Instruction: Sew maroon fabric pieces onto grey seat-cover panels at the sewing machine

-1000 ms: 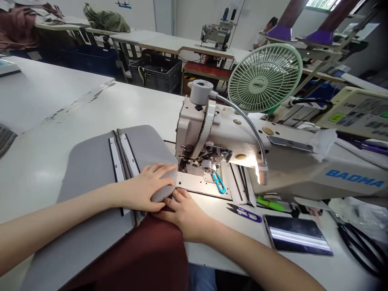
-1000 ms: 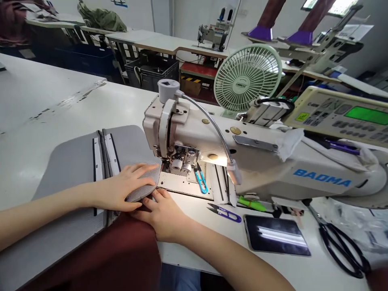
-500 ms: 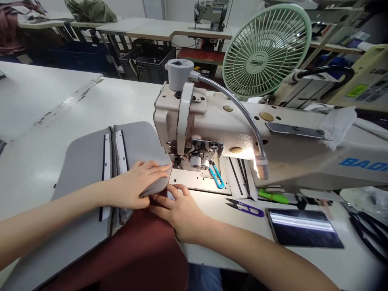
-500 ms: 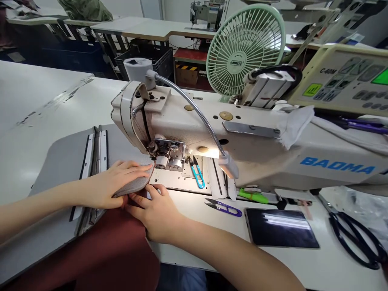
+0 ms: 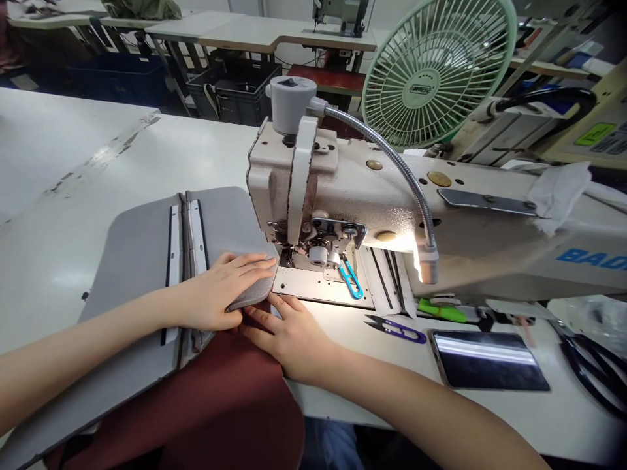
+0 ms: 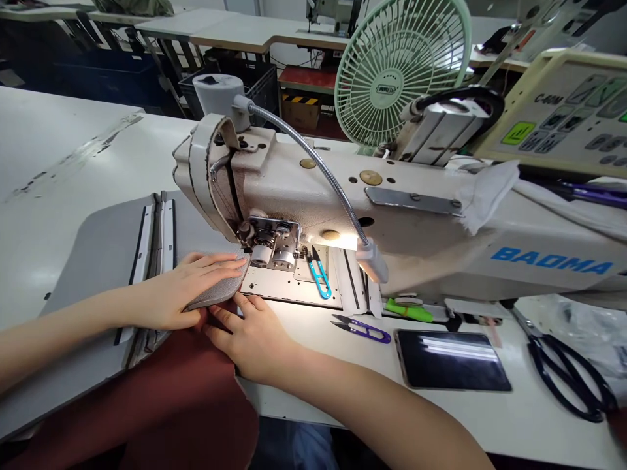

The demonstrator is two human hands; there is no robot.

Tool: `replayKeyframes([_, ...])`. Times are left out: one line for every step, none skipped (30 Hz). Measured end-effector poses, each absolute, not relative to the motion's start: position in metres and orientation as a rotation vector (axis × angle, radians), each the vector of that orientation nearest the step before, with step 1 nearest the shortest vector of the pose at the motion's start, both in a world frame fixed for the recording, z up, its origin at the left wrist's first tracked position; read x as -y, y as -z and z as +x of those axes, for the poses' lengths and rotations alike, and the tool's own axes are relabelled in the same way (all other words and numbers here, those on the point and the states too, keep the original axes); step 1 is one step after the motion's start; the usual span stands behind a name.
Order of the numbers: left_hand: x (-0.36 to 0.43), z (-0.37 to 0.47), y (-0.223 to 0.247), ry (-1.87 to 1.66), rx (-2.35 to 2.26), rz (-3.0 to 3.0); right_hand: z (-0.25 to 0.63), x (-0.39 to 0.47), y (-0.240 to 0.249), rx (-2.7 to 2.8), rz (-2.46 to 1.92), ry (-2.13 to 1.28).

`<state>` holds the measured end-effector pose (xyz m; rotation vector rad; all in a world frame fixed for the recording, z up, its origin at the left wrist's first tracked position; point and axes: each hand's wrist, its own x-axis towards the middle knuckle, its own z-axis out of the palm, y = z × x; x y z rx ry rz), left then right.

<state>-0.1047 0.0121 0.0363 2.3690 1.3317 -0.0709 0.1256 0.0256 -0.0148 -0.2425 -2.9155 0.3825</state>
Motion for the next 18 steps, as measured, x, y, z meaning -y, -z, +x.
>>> replayKeyframes([-0.012, -0.105, -0.036, 0.066, -1.331, 2.371, 0.126, -0.025, 0.015, 2.916, -0.241, -0.385])
replayKeyframes([-0.012, -0.105, -0.035, 0.063, -1.331, 2.373, 0.126, -0.026, 0.014, 2.92, -0.242, -0.39])
replayKeyframes([-0.012, -0.106, -0.035, 0.062, -1.33, 2.376, 0.126, -0.026, 0.013, 2.925, -0.242, -0.394])
replayKeyframes([-0.012, -0.106, -0.035, 0.062, -1.33, 2.379, 0.126, -0.026, 0.012, 2.934, -0.242, -0.399])
replayKeyframes([-0.012, -0.106, -0.035, 0.063, -1.331, 2.379, 0.126, -0.026, 0.01, 2.946, -0.244, -0.403])
replayKeyframes([-0.013, -0.105, -0.035, 0.066, -1.333, 2.378, 0.127, -0.027, 0.008, 2.959, -0.245, -0.405])
replayKeyframes([-0.014, -0.104, -0.036, 0.07, -1.337, 2.373, 0.127, -0.028, 0.006, 2.971, -0.249, -0.403])
replayKeyframes([-0.015, -0.103, -0.036, 0.072, -1.343, 2.366, 0.128, -0.029, 0.004, 2.981, -0.251, -0.398])
replayKeyframes([-0.017, -0.101, -0.037, 0.072, -1.349, 2.36, 0.13, -0.03, 0.003, 2.989, -0.254, -0.394])
replayKeyframes([-0.018, -0.098, -0.037, 0.07, -1.352, 2.355, 0.131, -0.031, 0.001, 2.994, -0.259, -0.39])
replayKeyframes([-0.02, -0.096, -0.037, 0.065, -1.351, 2.352, 0.133, -0.032, -0.001, 2.997, -0.266, -0.387])
replayKeyframes([-0.022, -0.094, -0.036, 0.06, -1.347, 2.351, 0.135, -0.033, -0.003, 3.002, -0.276, -0.385])
replayKeyframes([-0.024, -0.091, -0.036, 0.055, -1.343, 2.351, 0.136, -0.034, -0.004, 3.011, -0.29, -0.383])
replayKeyframes([-0.025, -0.089, -0.035, 0.053, -1.34, 2.351, 0.138, -0.035, -0.006, 3.022, -0.305, -0.379])
replayKeyframes([-0.026, -0.088, -0.034, 0.053, -1.338, 2.352, 0.139, -0.035, -0.007, 3.035, -0.318, -0.375])
replayKeyframes([-0.027, -0.087, -0.033, 0.054, -1.337, 2.352, 0.14, -0.035, -0.009, 3.049, -0.33, -0.372])
replayKeyframes([-0.027, -0.086, -0.033, 0.056, -1.338, 2.354, 0.141, -0.035, -0.01, 3.06, -0.337, -0.368])
replayKeyframes([-0.027, -0.086, -0.032, 0.059, -1.338, 2.356, 0.142, -0.034, -0.011, 3.069, -0.34, -0.367])
